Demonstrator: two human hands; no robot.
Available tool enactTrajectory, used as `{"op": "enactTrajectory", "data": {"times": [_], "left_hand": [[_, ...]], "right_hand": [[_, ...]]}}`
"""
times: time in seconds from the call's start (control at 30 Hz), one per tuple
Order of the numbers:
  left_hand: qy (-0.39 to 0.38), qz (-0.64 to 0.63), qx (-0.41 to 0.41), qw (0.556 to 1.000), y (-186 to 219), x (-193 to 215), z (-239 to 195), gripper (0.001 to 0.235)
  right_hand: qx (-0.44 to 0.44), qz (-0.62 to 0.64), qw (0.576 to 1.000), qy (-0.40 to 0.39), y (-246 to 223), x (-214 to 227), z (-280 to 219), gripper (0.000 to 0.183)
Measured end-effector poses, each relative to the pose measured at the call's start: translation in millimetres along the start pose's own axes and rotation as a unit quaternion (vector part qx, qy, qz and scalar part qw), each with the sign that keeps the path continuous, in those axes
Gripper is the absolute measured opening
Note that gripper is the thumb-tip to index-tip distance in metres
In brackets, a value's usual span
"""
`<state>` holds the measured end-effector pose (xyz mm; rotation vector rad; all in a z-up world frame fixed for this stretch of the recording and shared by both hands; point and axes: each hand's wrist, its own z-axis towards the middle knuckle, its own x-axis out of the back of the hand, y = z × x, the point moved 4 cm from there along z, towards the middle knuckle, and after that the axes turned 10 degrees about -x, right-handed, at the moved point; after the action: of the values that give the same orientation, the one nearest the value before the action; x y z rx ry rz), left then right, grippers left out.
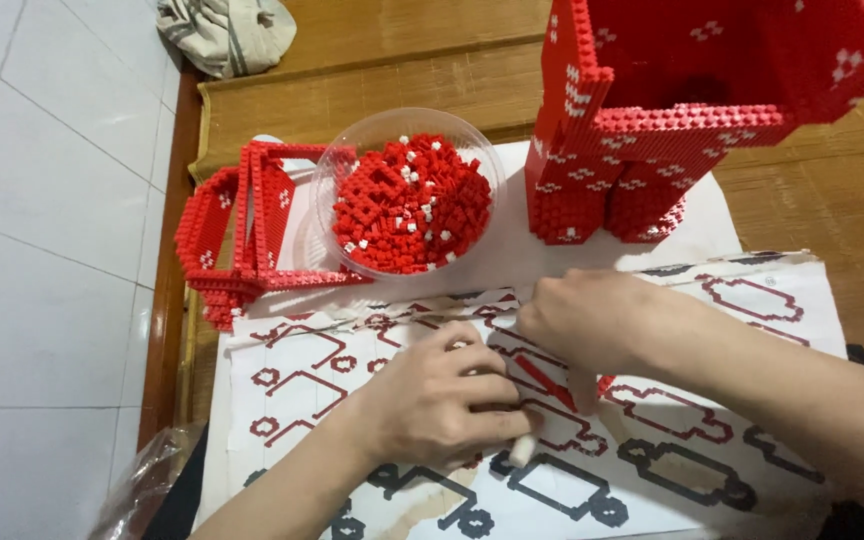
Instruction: The person assembles small red and white plastic bricks into a long strip, following a printed pattern on the table. They repeatedly pick bricks from a clear container, connect them by hand, and occasionally use a small wooden mallet to tap the strip. A partially built red brick structure sits nearby.
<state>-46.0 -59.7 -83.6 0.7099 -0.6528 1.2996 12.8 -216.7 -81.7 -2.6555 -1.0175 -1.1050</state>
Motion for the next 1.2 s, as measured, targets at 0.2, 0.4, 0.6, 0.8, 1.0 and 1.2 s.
{"op": "enactTrajectory", "data": {"times": [0.2,0.4,0.6,0.8,1.0,1.2], "left_hand": [[0.093,-0.073,-0.006,0.993,2.8,35.3,12.9,0.023],[0.248,0.157,0.099,0.951,-2.0,103.7,-35.5,0.022],[-0.057,0.104,0.391,0.913,-29.8,130.0,-76.7,0.03],[-0.342,0.069,0.712,0.61,-21.6,125.7,-70.9,0.04],[-0.355,0.083,0.718,0.593,-17.3,128.6,-79.1,0.024],[-0.311,-0.03,0.742,0.593,-26.1,159.6,-49.9,0.024]], "right_hand": [[0.092,0.123,0.988,0.017,-20.7,12.3,-30.3,0.048],[0.054,0.104,0.993,-0.018,-21.6,1.9,-27.7,0.025],[0.087,0.076,0.992,0.054,-31.9,-1.1,-27.0,0.016],[0.078,0.12,0.99,-0.003,-32.7,5.4,-21.4,0.023],[0.11,0.053,0.993,0.012,-31.1,28.0,-33.2,0.038],[0.335,0.348,0.815,0.321,-9.7,87.0,-90.0,0.015]]}}
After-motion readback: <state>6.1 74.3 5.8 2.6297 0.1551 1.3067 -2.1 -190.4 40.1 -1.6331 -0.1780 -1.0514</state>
